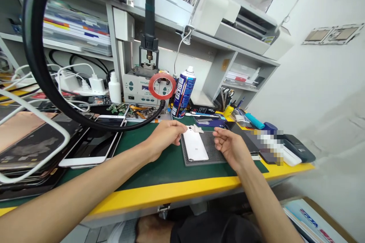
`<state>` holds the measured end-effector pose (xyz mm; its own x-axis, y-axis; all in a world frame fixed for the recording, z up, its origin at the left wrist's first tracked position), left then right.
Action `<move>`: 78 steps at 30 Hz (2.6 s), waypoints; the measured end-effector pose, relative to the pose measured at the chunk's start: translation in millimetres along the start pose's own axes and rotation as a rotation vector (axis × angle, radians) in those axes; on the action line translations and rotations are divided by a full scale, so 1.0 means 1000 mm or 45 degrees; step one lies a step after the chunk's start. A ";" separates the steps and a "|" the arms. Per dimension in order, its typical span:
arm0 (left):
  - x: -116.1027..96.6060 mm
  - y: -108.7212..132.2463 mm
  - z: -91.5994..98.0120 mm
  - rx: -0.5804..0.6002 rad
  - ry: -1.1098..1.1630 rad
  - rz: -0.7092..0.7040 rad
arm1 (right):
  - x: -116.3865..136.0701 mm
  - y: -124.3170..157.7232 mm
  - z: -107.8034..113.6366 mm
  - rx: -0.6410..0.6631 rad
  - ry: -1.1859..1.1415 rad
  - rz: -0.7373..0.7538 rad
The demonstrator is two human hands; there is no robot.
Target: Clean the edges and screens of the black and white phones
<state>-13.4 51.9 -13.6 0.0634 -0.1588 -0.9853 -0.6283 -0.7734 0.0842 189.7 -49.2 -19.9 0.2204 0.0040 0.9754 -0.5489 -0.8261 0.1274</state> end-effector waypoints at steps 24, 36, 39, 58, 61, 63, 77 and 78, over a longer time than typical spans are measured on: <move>0.000 -0.007 0.006 -0.138 0.010 -0.108 | -0.010 0.048 -0.037 0.519 2.054 1.019; -0.002 -0.001 0.000 -0.077 -0.122 -0.130 | -0.032 0.103 -0.036 0.548 2.076 1.196; 0.001 -0.002 0.001 -0.057 -0.180 -0.153 | -0.038 0.107 -0.029 0.508 2.106 1.185; 0.010 -0.013 0.008 -0.226 0.062 -0.044 | -0.028 0.076 -0.020 0.426 2.003 0.902; 0.011 -0.014 0.006 -0.224 0.120 -0.011 | -0.023 0.059 -0.028 0.456 1.999 0.827; 0.011 -0.014 0.006 -0.220 0.149 0.000 | -0.020 0.049 -0.034 0.478 2.030 0.751; 0.009 -0.010 0.004 -0.148 0.221 0.033 | -0.009 0.005 -0.073 0.531 2.175 0.855; 0.009 -0.010 0.004 -0.150 0.223 0.033 | -0.009 0.005 -0.076 0.543 2.172 0.887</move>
<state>-9.5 60.8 -23.4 0.1887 -0.2754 -0.9426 -0.5369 -0.8326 0.1358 123.9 -10.8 -14.4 -0.9955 -0.0900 -0.0295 0.0925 -0.9906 -0.1009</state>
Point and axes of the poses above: each hand's wrist, its own y-axis away from the middle knuckle, its own z-axis out of the back of the hand, x = y × z, the point moved 3 cm from there along -y, towards the middle knuckle, and after that the axes turned 6 degrees about y, right-handed, at the moved point
